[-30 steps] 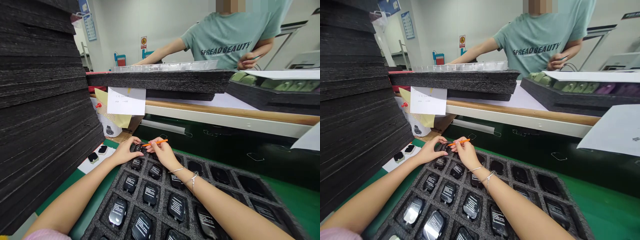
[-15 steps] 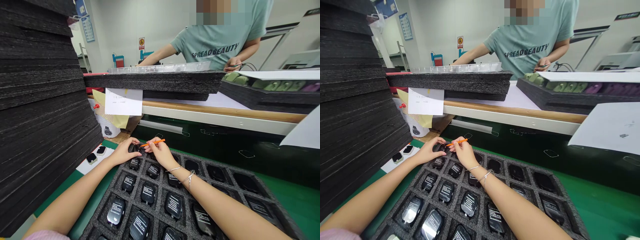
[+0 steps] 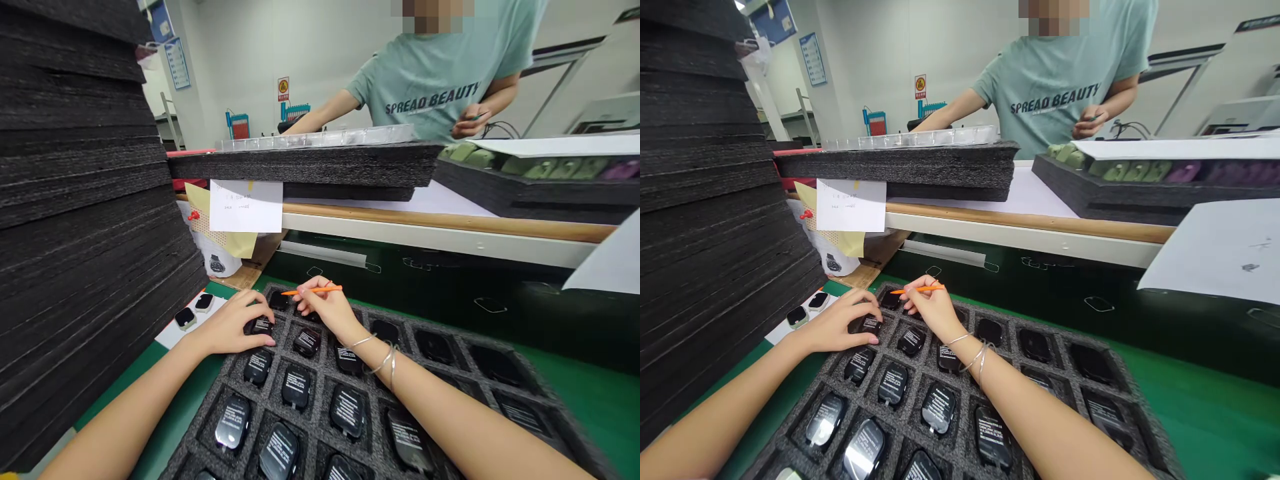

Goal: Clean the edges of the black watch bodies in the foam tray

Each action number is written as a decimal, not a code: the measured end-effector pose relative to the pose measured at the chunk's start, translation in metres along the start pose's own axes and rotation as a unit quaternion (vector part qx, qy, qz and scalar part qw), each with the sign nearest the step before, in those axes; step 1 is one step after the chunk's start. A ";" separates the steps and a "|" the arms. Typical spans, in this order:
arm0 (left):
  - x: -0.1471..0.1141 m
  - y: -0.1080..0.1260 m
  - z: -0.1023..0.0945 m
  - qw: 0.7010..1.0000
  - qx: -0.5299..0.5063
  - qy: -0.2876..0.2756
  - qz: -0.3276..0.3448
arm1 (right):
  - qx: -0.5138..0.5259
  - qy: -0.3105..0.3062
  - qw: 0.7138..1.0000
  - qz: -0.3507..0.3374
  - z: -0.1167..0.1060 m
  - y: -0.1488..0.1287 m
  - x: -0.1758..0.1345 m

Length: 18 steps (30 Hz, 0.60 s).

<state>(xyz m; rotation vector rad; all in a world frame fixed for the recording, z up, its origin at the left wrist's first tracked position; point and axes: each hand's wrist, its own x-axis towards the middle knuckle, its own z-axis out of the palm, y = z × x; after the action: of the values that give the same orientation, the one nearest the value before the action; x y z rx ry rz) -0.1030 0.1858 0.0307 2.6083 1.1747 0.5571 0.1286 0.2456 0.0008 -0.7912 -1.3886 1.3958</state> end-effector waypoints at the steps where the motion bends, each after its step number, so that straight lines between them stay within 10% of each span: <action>1: -0.003 -0.001 -0.002 1.000 -0.002 -0.005 -0.003 | 0.002 -0.011 1.000 0.002 0.003 -0.001 -0.001; 18: -0.013 -0.012 0.006 0.998 -0.065 0.018 0.008 | -0.009 -0.092 0.996 0.021 0.011 -0.004 -0.011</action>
<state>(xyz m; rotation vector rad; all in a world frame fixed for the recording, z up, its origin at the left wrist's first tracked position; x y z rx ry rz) -0.1162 0.1837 0.0183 2.5098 1.0892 0.6630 0.1221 0.2314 0.0040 -0.7213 -1.5351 1.5202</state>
